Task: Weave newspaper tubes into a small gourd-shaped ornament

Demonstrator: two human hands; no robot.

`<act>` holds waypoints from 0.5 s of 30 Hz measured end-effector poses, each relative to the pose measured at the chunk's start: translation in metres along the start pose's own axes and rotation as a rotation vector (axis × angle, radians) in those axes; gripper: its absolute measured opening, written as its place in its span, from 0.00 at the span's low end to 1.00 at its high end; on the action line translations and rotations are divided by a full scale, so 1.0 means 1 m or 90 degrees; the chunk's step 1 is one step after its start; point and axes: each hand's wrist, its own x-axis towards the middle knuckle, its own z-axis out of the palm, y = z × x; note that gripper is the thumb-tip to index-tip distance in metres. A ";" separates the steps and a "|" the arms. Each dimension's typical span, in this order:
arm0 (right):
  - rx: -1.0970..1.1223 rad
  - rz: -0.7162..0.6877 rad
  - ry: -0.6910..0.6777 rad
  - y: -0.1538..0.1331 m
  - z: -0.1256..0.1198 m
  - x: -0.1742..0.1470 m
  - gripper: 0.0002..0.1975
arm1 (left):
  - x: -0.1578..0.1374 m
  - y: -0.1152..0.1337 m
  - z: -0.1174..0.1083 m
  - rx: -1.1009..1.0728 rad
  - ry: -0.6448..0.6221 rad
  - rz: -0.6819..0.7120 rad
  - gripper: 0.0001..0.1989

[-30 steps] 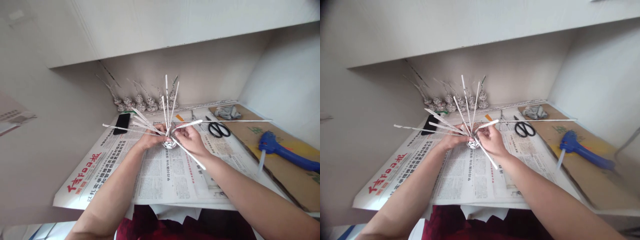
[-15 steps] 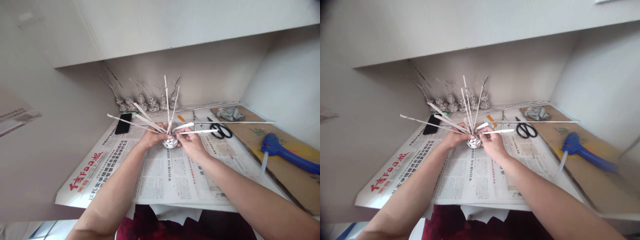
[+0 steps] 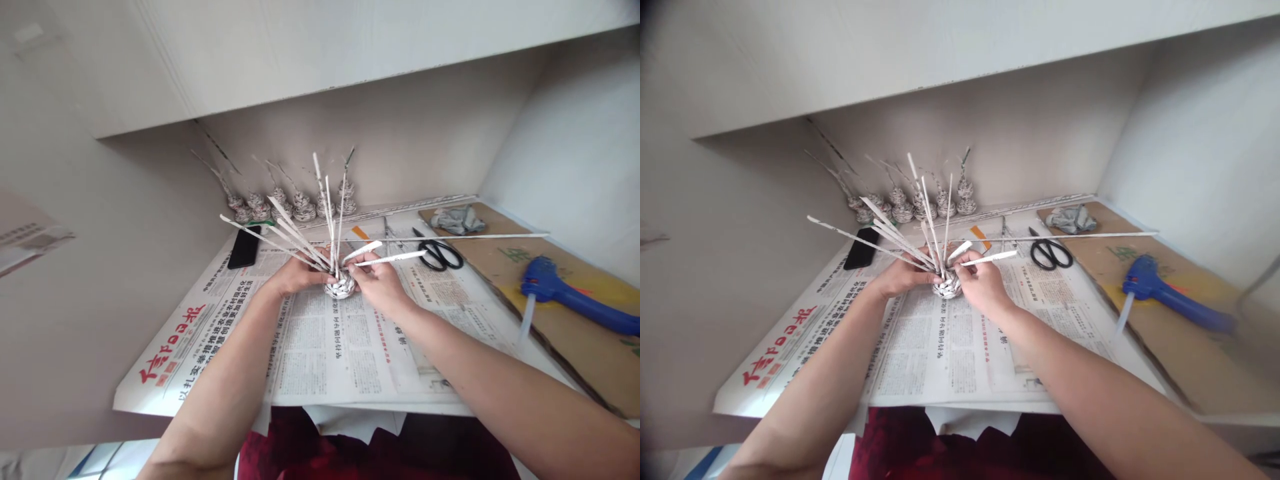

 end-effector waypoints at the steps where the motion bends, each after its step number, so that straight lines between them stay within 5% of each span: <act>1: 0.003 0.001 0.001 0.001 0.000 0.000 0.07 | 0.000 0.000 0.000 -0.003 0.001 0.005 0.19; 7: 0.034 0.025 -0.004 0.004 0.000 0.003 0.07 | 0.002 -0.003 0.002 -0.002 0.017 0.036 0.17; 15: -0.115 -0.026 0.017 -0.008 -0.004 0.000 0.06 | 0.004 -0.007 0.001 0.026 0.008 0.036 0.17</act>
